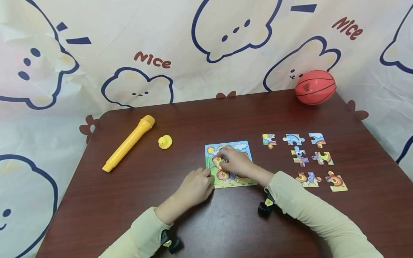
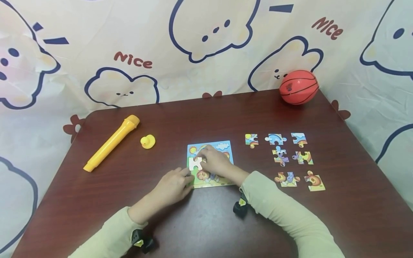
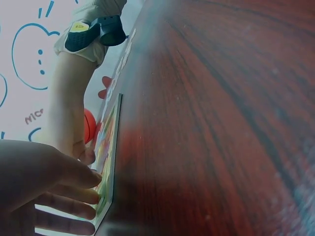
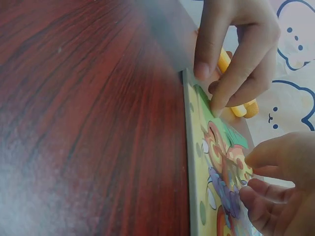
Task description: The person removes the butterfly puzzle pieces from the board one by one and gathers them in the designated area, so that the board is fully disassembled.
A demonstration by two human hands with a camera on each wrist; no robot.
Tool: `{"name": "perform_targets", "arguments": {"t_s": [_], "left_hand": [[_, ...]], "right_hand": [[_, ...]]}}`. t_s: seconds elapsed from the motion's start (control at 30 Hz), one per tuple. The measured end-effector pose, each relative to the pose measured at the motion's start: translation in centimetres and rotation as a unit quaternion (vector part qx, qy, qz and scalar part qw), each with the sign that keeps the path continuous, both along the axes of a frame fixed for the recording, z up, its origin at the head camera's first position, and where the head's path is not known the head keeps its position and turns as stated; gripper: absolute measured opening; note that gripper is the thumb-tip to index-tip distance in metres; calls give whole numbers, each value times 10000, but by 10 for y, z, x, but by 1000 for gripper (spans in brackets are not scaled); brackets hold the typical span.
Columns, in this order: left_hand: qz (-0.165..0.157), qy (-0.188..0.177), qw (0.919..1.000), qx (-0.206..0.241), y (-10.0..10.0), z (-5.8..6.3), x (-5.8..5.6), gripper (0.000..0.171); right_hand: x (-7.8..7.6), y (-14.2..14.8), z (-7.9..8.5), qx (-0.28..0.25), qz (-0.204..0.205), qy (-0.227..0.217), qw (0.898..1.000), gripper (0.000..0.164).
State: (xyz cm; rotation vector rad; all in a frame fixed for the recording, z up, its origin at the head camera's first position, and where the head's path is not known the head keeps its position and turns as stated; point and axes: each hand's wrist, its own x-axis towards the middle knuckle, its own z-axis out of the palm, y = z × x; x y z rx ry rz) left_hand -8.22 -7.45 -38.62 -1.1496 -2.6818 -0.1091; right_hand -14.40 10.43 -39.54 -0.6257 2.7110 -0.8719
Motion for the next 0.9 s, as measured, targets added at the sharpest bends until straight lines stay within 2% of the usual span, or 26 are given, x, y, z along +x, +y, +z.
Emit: {"name": "perform_targets", "arguments": {"t_s": [0.37,0.57,0.7,0.9], "left_hand": [[-52,17,10000,44,1,0,-2,6],[-68,-44,10000,57,1,-1,-2,7],[-98,-36,9999,62,1,-1,-3,8],[-153,-34,9998,130,0,-2,-3,8]], "right_hand": [[-3,-1,0,-517,-497,-158,9973,14],[-3,3,9,-1122,-585,-283,9916,11],[-8,14,18,-1300,-676,-228,9889,12],[-13,44,28,-1316,-909,-139,9870,14]]}}
